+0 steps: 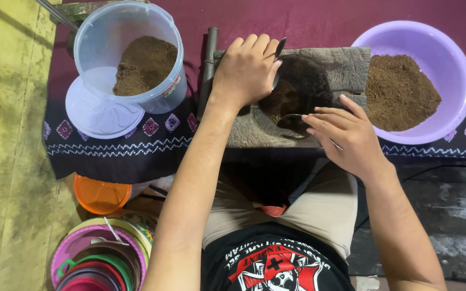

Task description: Grinding brown powder in a mortar using a spoon

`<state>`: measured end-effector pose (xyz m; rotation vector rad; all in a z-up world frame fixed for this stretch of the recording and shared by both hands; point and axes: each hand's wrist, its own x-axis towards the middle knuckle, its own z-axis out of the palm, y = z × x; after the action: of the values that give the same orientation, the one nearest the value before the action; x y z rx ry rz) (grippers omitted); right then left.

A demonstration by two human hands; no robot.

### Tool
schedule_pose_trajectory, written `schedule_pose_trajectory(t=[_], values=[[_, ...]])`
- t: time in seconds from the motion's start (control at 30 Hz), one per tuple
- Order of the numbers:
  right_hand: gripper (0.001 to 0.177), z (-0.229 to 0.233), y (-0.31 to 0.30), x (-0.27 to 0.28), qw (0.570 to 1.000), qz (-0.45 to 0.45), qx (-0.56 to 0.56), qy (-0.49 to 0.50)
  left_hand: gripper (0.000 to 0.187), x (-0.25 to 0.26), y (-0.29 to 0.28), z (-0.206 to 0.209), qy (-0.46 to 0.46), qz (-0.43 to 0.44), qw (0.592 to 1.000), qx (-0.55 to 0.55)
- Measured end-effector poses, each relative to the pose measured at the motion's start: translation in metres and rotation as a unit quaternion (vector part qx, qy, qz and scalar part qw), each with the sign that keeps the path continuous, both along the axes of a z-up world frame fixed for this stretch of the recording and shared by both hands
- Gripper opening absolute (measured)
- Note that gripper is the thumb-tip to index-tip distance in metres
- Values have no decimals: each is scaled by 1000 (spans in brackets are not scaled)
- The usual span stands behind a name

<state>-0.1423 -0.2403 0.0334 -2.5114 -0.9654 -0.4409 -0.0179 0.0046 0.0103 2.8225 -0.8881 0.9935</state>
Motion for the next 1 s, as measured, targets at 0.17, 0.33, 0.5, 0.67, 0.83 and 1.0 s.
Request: schedule_pose_trajectory(t=[0.17,0.33,0.5,0.67,0.83,1.0], values=[[23,-22,-5,0,995,-27,92,-43,16,-3,0,4,1,-7,1000,-15],[19,-32,-4,1,988,-26,136,-72,17,-1,1,0,11,-8,1000,-7],[18,-38,-8,1,984,-32,161,-71,20,-1,0,3,12,-11,1000,-8],[18,-21,-9,-4,994,-10,97,-45,19,-3,-1,3,15,-8,1000,-9],[29,-3,-7,-18,1000,-13,22,7,17,-3,0,3,19,-9,1000,-14],[25,8,4,-26,996,-58,-26,-61,19,0,-1,1,37,-13,999,-24]])
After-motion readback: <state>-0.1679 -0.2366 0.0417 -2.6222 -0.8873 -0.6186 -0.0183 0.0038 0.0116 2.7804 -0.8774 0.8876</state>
